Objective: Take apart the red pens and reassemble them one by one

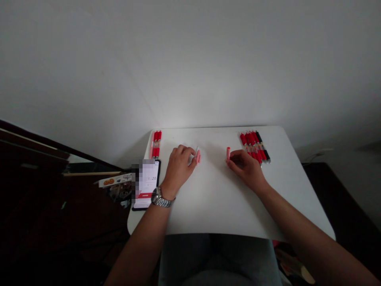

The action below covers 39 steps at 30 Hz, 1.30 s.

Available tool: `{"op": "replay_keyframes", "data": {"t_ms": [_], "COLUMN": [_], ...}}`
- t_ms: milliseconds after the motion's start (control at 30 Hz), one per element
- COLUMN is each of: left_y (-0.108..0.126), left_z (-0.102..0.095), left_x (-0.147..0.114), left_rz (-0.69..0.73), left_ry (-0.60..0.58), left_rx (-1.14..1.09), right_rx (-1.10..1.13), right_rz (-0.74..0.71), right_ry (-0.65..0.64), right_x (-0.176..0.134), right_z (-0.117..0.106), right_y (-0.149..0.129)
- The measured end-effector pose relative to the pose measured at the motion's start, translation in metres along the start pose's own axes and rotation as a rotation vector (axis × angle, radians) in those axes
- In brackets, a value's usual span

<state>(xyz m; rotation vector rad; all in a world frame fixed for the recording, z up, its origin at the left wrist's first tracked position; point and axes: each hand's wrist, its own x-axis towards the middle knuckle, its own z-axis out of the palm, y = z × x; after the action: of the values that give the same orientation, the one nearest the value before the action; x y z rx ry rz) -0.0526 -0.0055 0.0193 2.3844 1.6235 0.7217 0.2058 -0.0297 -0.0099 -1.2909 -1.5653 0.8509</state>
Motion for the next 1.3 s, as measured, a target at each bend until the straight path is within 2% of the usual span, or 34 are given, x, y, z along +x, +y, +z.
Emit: {"op": "replay_keyframes", "data": {"t_ms": [733,867,1100,1300], "left_y": [0.008,0.011,0.012,0.011], "left_z": [-0.001,-0.001,0.000,-0.003], "left_x": [0.003,0.004,0.005,0.005], "left_rz": [-0.068,-0.111,-0.145,-0.149], "left_ry": [0.085,0.068,0.049,0.139], "left_rx": [0.293,0.342,0.364,0.229], "right_rx": [-0.030,-0.014,-0.011,-0.018], "right_rz": [-0.009,-0.009,0.001,-0.007], "right_ry": [0.003,-0.001,0.001,-0.005], "right_x": [0.000,0.000,0.000,0.000], "right_z": [0.000,0.000,0.000,0.000], "right_y": [-0.002,-0.004,-0.004,-0.003]}}
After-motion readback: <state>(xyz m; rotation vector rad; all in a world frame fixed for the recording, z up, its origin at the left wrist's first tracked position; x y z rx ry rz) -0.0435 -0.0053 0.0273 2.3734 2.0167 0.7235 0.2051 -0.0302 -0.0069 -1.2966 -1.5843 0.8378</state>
